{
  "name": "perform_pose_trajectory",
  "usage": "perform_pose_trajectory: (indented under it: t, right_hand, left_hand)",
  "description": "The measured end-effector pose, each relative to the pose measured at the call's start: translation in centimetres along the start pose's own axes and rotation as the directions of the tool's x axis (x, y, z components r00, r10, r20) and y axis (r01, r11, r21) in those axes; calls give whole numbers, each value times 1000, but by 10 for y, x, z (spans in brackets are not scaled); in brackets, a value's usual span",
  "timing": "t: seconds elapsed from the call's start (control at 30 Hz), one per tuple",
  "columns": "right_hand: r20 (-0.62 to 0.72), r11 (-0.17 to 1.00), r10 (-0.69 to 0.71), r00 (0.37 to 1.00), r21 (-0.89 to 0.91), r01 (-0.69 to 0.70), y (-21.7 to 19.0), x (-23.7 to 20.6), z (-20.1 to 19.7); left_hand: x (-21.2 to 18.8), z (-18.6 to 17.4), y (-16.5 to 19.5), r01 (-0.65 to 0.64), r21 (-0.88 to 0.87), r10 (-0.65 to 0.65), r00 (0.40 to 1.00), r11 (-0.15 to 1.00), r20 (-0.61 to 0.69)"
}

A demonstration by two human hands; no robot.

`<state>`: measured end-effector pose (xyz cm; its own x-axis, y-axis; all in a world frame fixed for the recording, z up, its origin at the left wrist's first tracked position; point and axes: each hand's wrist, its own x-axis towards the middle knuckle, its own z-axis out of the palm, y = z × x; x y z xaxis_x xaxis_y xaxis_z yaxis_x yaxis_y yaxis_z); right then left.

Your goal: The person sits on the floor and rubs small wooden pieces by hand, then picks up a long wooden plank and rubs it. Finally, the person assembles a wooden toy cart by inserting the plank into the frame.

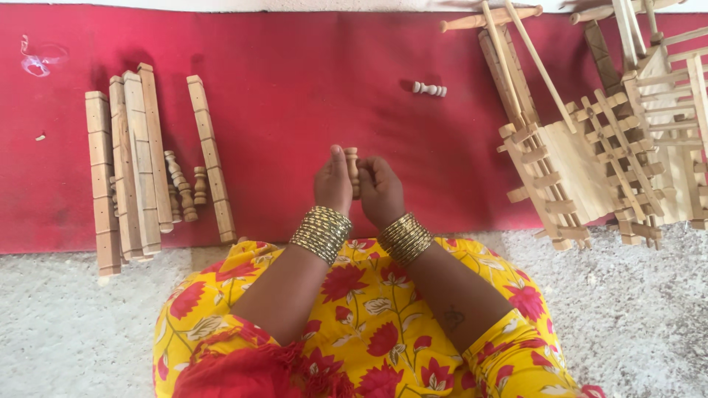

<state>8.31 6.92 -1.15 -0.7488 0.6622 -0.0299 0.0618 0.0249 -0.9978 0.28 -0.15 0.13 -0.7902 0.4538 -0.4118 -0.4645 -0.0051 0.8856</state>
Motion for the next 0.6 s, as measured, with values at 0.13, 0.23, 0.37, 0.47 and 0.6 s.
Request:
perform_pose_trajectory:
  t: [0.13, 0.23, 0.37, 0.47, 0.6]
  right_hand:
    - [18, 942, -228, 973, -250, 225, -23, -13, 2]
    - [77, 746, -488, 869, -480, 461, -39, -18, 0]
    - [67, 750, -455, 888, -509, 422, -42, -15, -3]
    - [-13, 838, -375, 927, -433, 332, -30, -8, -3]
    - [-7, 993, 56, 998, 101, -55, -9, 4, -4]
  left_hand:
    - [7, -8, 8, 30, -39, -30, 1000, 999, -7]
    - [9, -9, 6, -19, -61, 19, 1000, 998, 4]
    - [4, -1, -4, -173, 113, 169, 985, 978, 44]
    - [2, -1, -7, -77, 193, 67, 996, 978, 59]
    - [4, -3, -7, -31, 22, 28, 995, 999, 100]
